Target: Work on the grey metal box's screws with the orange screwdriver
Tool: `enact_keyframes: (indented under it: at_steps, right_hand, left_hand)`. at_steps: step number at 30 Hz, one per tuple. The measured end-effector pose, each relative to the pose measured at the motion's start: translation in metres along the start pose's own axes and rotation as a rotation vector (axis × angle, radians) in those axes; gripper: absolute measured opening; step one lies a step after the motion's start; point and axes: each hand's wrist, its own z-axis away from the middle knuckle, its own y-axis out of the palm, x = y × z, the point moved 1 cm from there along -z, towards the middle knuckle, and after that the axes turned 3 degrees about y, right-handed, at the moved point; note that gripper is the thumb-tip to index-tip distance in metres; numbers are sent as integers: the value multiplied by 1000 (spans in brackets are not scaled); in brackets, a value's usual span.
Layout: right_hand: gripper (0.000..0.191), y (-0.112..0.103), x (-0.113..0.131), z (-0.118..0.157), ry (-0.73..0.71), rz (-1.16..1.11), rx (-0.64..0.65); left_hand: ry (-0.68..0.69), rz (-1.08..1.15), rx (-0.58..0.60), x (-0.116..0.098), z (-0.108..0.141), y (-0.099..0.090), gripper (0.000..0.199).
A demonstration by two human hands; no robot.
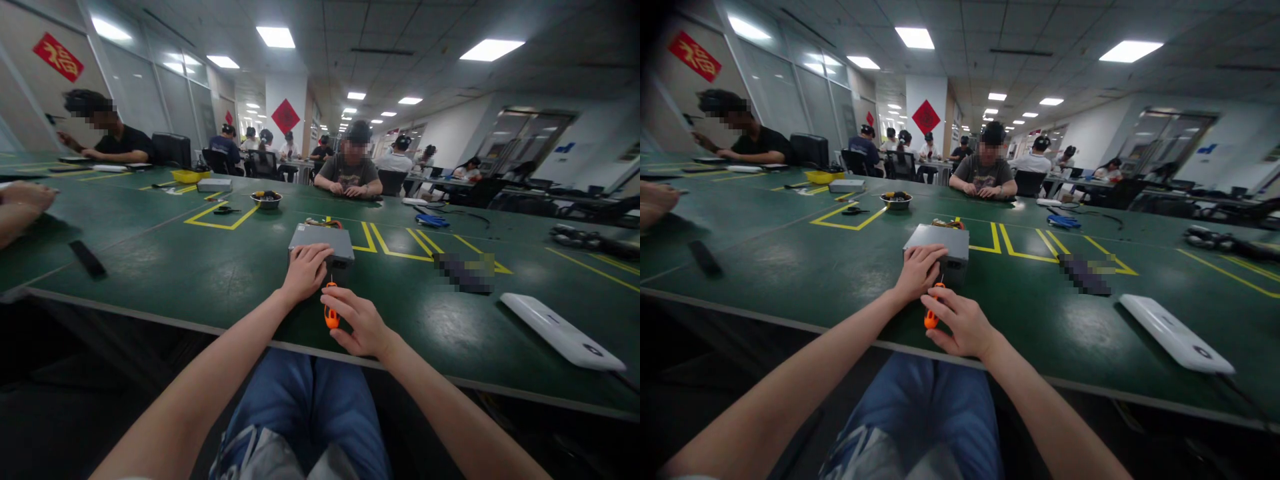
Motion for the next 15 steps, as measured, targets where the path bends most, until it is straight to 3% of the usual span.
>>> enact_keyframes:
  at_steps: [2, 9, 15]
  right_hand:
    - [38, -2, 2, -1, -7, 45, 10]
    - [35, -5, 6, -6, -64, 175, -168]
    - [34, -5, 7, -9, -118, 81, -39]
  left_hand:
    - [6, -17, -3, 0, -1, 0, 30]
    - [-15, -43, -25, -1, -2, 4, 25]
    - [-13, -43, -26, 1, -2, 7, 24]
